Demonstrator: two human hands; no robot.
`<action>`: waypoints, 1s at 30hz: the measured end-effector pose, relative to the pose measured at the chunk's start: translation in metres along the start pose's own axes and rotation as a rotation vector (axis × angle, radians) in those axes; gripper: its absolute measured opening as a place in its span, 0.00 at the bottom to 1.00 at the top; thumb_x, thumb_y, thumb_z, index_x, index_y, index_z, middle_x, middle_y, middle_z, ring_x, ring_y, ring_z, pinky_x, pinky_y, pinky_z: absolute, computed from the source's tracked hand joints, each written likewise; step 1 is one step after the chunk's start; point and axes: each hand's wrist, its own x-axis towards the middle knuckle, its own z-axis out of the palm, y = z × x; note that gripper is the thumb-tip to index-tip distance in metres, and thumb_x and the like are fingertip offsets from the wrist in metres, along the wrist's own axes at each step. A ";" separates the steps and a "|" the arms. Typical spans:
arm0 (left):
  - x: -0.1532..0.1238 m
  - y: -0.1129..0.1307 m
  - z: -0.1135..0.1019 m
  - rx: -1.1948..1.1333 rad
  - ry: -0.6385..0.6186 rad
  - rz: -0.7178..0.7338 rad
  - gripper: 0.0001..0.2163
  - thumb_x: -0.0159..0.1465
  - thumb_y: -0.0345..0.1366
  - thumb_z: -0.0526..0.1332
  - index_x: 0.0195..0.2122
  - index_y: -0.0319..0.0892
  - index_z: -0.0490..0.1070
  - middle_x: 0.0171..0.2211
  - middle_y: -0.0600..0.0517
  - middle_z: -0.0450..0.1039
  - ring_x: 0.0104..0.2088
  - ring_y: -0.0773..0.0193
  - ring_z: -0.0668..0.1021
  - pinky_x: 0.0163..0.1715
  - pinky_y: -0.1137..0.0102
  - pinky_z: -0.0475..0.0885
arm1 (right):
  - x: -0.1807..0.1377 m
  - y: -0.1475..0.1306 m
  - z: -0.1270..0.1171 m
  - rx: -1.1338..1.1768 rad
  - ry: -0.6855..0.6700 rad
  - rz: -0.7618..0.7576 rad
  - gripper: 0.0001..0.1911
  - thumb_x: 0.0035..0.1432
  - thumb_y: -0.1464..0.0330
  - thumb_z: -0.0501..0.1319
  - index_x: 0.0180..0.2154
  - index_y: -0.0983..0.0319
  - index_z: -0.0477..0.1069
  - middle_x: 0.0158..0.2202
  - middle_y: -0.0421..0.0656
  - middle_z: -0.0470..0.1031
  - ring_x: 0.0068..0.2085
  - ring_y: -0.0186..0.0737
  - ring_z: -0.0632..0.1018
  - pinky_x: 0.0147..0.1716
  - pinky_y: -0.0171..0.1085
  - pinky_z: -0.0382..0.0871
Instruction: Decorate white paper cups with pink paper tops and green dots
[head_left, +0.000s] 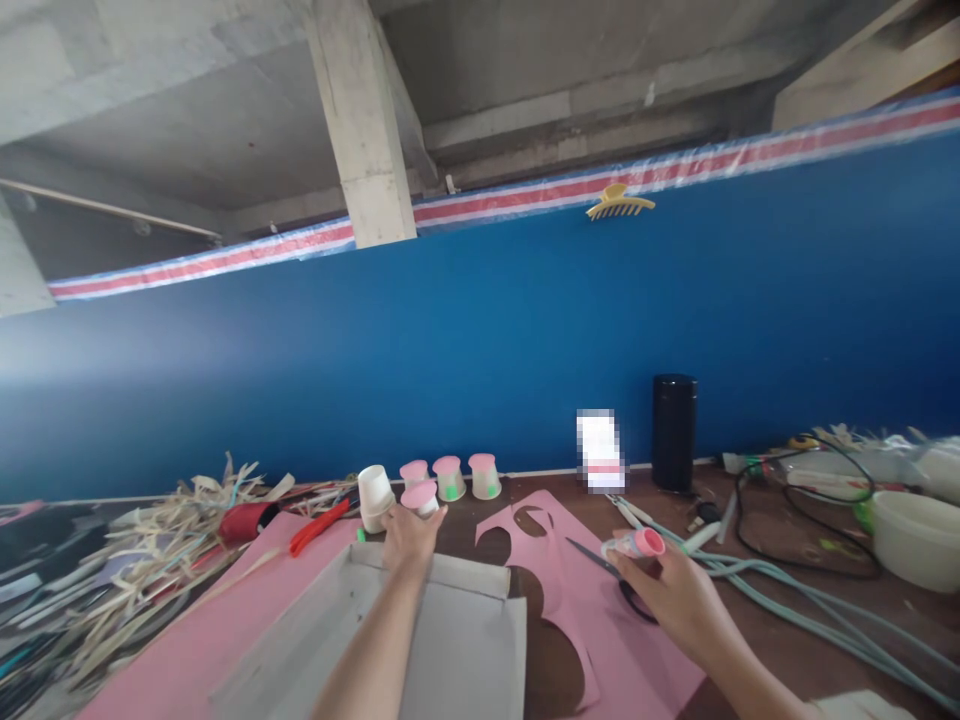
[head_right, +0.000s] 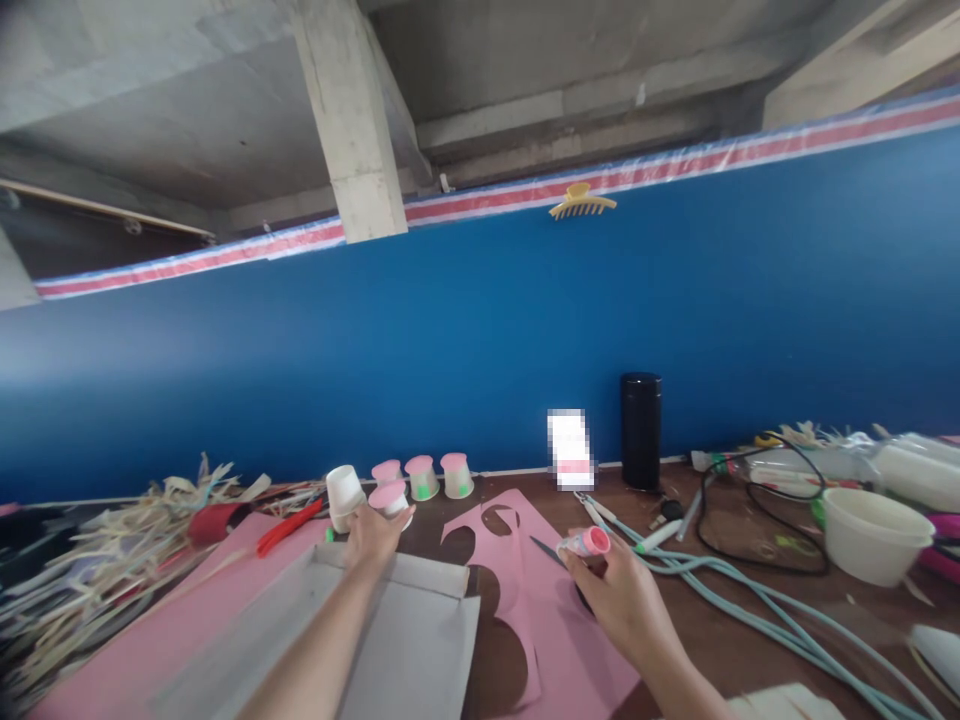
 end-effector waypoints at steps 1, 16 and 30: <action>0.000 0.000 0.001 0.001 0.003 -0.004 0.37 0.51 0.58 0.62 0.52 0.33 0.60 0.52 0.30 0.65 0.47 0.38 0.76 0.42 0.52 0.72 | 0.000 0.000 0.000 -0.001 -0.002 -0.004 0.19 0.55 0.53 0.58 0.41 0.57 0.76 0.44 0.44 0.81 0.47 0.50 0.79 0.47 0.40 0.69; 0.005 -0.002 0.000 0.040 -0.046 0.034 0.35 0.51 0.56 0.64 0.51 0.34 0.62 0.50 0.33 0.69 0.48 0.40 0.76 0.44 0.54 0.72 | 0.002 0.005 0.005 -0.007 -0.007 0.012 0.19 0.54 0.53 0.58 0.41 0.57 0.76 0.45 0.44 0.80 0.47 0.49 0.79 0.47 0.41 0.69; 0.003 -0.001 0.001 -0.006 -0.011 0.013 0.33 0.51 0.55 0.64 0.50 0.35 0.63 0.51 0.32 0.69 0.47 0.38 0.76 0.43 0.52 0.72 | 0.000 0.001 0.002 -0.006 0.000 -0.004 0.17 0.54 0.55 0.59 0.41 0.57 0.76 0.44 0.44 0.80 0.46 0.50 0.79 0.48 0.43 0.69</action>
